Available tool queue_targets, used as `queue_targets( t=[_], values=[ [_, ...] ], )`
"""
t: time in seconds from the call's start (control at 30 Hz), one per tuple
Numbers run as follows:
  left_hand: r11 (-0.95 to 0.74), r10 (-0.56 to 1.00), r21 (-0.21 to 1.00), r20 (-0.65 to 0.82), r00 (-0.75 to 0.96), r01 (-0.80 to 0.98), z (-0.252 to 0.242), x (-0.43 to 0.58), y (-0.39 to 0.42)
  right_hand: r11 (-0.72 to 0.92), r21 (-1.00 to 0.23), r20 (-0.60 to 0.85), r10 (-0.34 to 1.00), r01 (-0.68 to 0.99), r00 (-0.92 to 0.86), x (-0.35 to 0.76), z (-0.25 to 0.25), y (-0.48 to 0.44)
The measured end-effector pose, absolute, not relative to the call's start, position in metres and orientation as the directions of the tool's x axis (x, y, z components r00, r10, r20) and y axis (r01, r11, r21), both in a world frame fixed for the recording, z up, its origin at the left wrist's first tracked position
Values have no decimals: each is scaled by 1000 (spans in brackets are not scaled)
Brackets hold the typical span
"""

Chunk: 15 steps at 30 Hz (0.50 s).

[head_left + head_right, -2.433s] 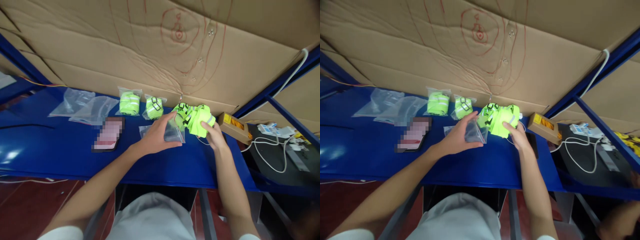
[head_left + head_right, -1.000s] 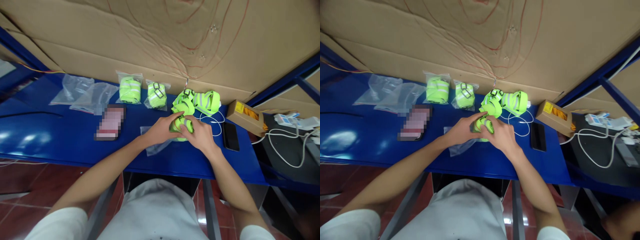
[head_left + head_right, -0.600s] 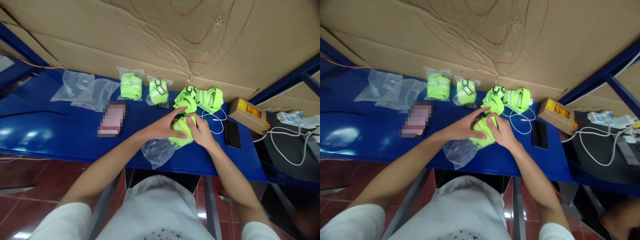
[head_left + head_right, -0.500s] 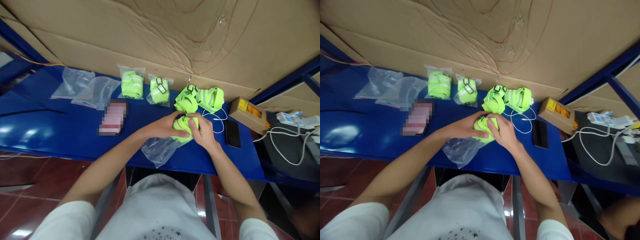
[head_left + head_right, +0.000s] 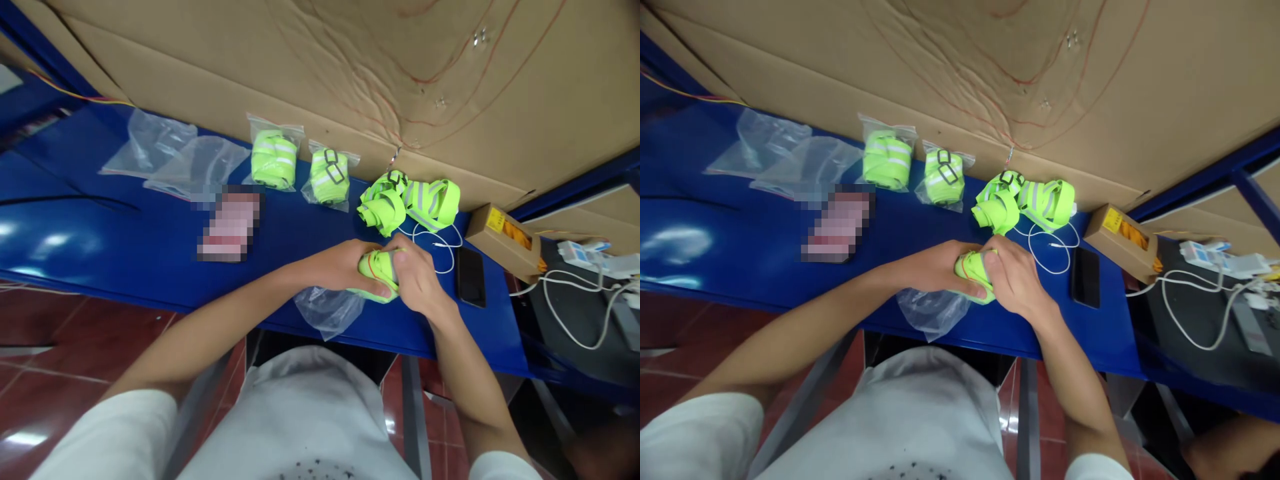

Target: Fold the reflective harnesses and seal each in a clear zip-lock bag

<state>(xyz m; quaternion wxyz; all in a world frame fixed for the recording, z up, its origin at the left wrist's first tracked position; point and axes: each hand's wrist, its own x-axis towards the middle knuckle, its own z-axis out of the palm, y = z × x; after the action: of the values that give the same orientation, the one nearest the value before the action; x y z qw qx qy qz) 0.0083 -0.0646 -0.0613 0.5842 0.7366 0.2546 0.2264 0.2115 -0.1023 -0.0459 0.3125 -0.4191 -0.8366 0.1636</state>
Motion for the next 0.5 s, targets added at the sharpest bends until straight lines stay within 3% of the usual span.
queue_targets(
  t=[0.1,0.23,0.3,0.5],
  values=[
    [-175,667,978,33,744,113,-64,12,-64,503,-589,266,860,632,-435,211,-46,-102],
    [-170,769,985,108,631,39,-65,14,-60,457,-636,421,881,621,-216,209,-43,-103],
    [-165,799,986,116,590,30,-68,16,-59,478,-635,464,864,607,-195,209,-41,-103],
    [-182,749,983,151,645,-19,-76,30,-57,386,-728,229,916,567,-329,219,-44,-95]
  ],
)
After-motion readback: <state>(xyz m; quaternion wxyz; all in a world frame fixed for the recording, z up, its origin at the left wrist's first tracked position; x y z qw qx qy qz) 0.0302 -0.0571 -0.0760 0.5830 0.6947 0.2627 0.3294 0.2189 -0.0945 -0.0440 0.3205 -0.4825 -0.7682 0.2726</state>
